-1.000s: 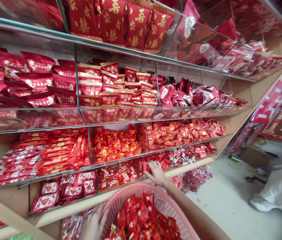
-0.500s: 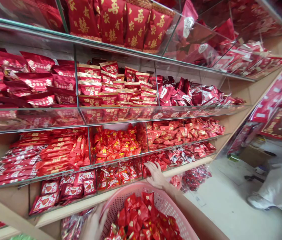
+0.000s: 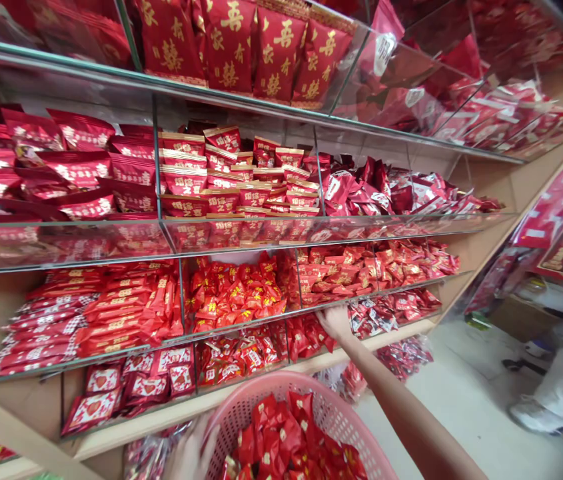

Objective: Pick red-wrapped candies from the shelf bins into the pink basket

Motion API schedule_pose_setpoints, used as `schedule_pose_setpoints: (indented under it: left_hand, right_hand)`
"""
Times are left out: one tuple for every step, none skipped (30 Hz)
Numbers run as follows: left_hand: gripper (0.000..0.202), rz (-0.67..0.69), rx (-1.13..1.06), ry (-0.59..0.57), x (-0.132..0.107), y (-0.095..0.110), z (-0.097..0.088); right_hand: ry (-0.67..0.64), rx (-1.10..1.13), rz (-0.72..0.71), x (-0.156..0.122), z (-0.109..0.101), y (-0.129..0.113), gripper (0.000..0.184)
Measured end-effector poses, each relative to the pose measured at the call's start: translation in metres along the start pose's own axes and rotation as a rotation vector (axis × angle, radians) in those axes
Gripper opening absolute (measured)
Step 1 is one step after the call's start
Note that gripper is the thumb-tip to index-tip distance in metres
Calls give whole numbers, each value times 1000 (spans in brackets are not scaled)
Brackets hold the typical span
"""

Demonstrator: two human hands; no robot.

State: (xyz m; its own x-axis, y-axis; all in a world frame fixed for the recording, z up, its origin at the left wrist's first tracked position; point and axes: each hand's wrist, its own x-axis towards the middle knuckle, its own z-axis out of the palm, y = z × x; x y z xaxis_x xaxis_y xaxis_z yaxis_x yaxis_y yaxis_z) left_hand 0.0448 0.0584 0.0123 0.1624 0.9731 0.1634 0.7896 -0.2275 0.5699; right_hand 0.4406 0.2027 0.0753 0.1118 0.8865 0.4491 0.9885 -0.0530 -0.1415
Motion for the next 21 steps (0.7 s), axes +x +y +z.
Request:
schedule_pose_setpoints:
  left_hand:
    - [36, 5, -10, 12, 0, -2, 2]
    - [35, 6, -17, 24, 1, -4, 3]
    - [35, 4, -23, 33, 1, -6, 5]
    - [35, 0, -29, 41, 1, -7, 6]
    - [35, -3, -34, 47, 1, -8, 7]
    - [35, -3, -39, 48, 1, -10, 8]
    - [35, 2, -42, 46, 1, -11, 9]
    - [35, 9, -41, 40, 1, -11, 9]
    - [35, 13, -37, 33, 1, -12, 9]
    - [35, 16, -29, 29, 1, -13, 9]
    - [35, 17, -22, 26, 1, -13, 10]
    - [35, 17, -16, 26, 1, -13, 10]
    - [35, 18, -14, 28, 1, -13, 10]
    - [36, 23, -15, 30, 1, -13, 10]
    - [36, 29, -18, 31, 1, -13, 10]
    - [35, 33, -21, 32, 2, -13, 10]
    - [35, 32, -22, 34, 2, -13, 10]
    - [35, 28, -22, 36, 2, -12, 10]
    - [35, 22, -20, 38, 2, -12, 10]
    - [34, 17, -18, 39, 2, -12, 10]
    - [34, 14, -18, 36, 2, -12, 10]
  right_hand:
    - [-12, 8, -7, 5, 3, 2, 36]
    - [-17, 16, -17, 8, 6, 3, 36]
    - [-21, 24, -23, 10, 9, 4, 35]
    - [-24, 30, -27, 11, 11, 4, 34]
    - [-24, 37, -30, 12, 14, 3, 34]
    - [-18, 46, -36, 12, 16, 2, 35]
    - [-10, 58, -42, 12, 17, 1, 35]
    - [-1, 72, -49, 12, 18, 1, 36]
    - [6, 87, -57, 12, 19, 0, 37]
    - [8, 102, -62, 13, 19, 0, 37]
    - [3, 113, -62, 13, 18, 1, 37]
    - [-7, 120, -58, 13, 18, 2, 38]
    - [-18, 123, -53, 13, 17, 4, 38]
    - [-28, 124, -46, 13, 15, 6, 38]
    - [-34, 124, -41, 13, 14, 8, 38]
    - [-38, 123, -38, 13, 13, 10, 38]
    - [-40, 124, -37, 13, 12, 12, 37]
    - [-42, 126, -37, 13, 11, 14, 36]
    - [-44, 130, -38, 14, 11, 15, 35]
    - [-44, 137, -39, 15, 11, 16, 35]
    - [-43, 145, -40, 17, 11, 16, 34]
